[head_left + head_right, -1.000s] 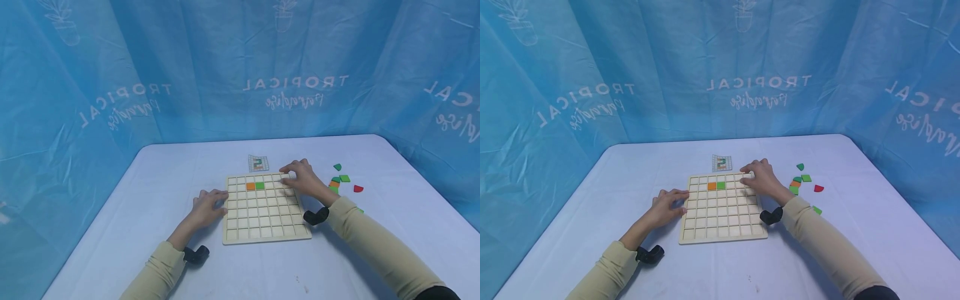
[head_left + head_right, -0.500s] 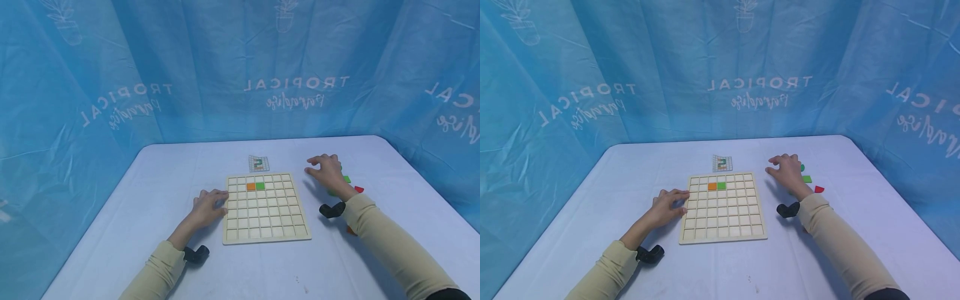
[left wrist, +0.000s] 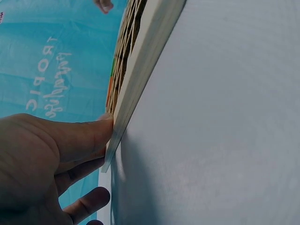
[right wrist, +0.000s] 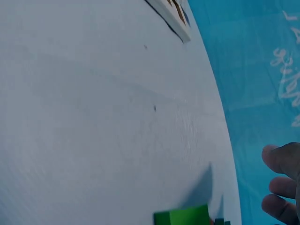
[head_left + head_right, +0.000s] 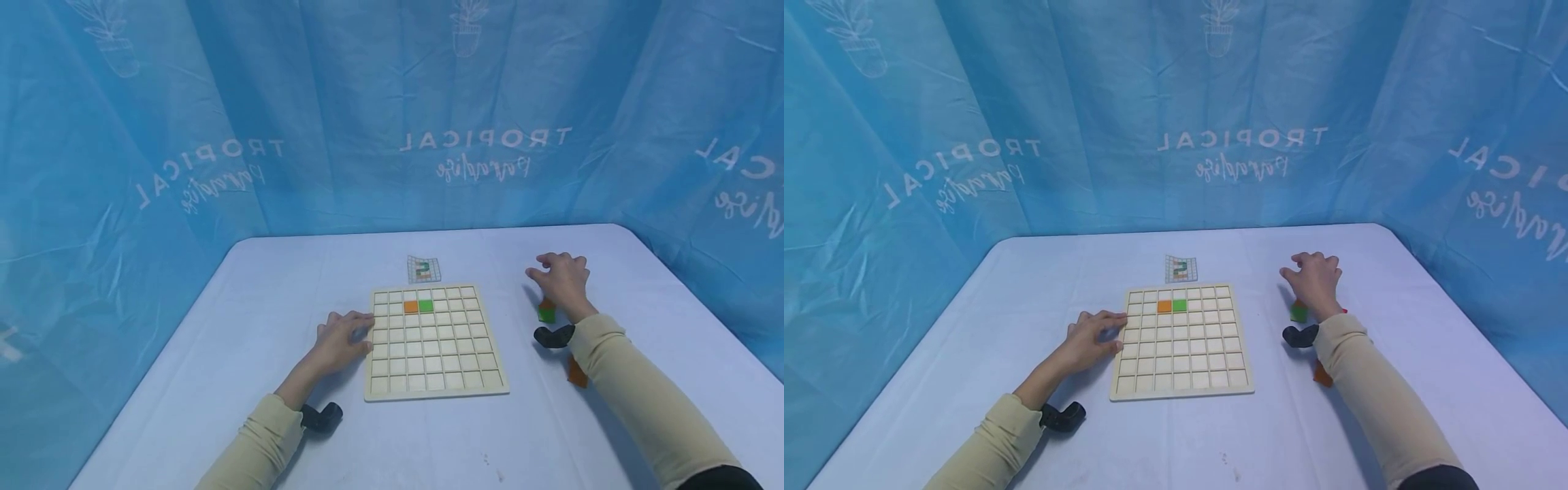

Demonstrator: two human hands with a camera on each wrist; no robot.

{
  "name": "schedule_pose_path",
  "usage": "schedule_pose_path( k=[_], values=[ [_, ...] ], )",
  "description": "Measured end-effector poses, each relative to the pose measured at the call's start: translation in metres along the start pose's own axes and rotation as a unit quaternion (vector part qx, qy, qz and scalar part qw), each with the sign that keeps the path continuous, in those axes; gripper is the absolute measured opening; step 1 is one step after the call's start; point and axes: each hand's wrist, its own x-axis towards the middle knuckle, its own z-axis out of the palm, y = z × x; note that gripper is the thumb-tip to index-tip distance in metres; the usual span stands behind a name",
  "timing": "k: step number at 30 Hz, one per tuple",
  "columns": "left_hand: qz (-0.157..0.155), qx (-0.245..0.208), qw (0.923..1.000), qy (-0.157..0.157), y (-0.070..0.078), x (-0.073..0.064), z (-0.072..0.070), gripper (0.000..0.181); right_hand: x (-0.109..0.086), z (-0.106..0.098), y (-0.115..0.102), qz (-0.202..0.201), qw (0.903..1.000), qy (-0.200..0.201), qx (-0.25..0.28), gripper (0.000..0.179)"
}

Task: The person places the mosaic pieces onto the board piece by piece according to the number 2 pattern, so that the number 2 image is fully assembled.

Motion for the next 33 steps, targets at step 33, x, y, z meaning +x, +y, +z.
schedule_pose_path(
  k=[33],
  values=[
    [0.009, 0.002, 0.9999, 0.005, 0.002, -0.001, 0.000, 0.045, 0.009, 0.005, 0.046, 0.126, 0.9918, -0.018, 0.009, 0.056]
  ],
)
